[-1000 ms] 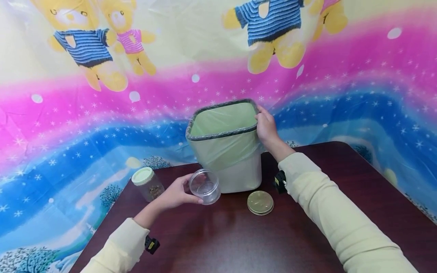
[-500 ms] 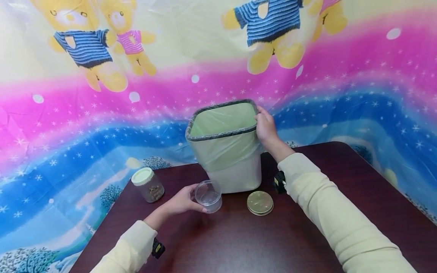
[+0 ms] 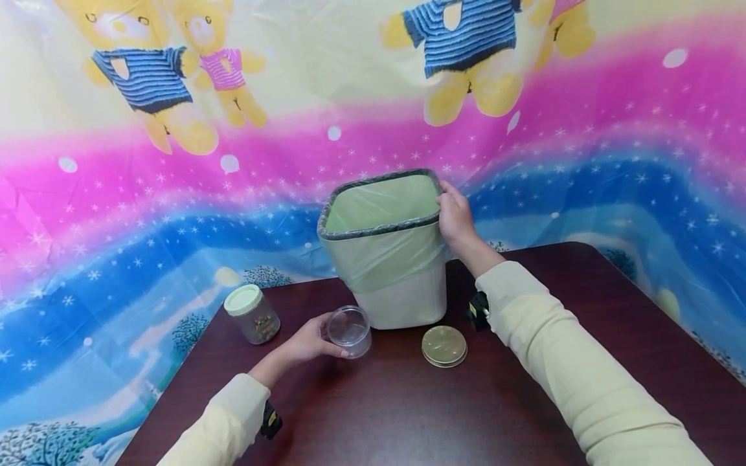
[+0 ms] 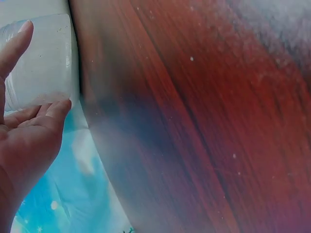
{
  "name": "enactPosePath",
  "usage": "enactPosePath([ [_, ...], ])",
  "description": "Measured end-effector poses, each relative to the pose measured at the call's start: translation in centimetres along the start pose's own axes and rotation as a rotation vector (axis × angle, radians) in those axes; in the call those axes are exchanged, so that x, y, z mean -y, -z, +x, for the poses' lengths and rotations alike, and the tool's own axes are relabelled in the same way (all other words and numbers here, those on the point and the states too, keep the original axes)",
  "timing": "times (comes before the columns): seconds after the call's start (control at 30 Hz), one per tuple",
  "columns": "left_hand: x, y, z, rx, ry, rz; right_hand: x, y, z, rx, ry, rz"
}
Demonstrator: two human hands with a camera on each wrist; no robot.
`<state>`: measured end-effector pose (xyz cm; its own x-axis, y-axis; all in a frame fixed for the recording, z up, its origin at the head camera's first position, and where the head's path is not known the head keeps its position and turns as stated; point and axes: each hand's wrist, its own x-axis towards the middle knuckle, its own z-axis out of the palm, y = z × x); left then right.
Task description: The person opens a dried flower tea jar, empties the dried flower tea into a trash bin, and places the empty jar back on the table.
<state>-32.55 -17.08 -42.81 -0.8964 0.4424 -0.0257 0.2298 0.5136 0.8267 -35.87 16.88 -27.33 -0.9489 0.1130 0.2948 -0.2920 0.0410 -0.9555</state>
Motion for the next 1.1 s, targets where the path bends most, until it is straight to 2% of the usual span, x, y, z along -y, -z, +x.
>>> enactPosePath([
  [0.13,0.3,0.1,0.2,-0.005,0.015,-0.007,0.0,0.0,0.0,-0.003,-0.004,-0.002],
  [0.47,1.1,0.1,0.6,0.007,-0.016,-0.028,0.0,0.0,-0.1,-0.007,0.009,0.015],
  [0.73,0.9,0.1,0.4,0.024,-0.01,-0.059,0.0,-0.2,-0.1,0.0,-0.003,0.022],
  [1.1,2.2,0.0,0.9,0.008,0.028,-0.016,-0.1,-0.1,-0.1,-0.013,-0.003,0.025],
])
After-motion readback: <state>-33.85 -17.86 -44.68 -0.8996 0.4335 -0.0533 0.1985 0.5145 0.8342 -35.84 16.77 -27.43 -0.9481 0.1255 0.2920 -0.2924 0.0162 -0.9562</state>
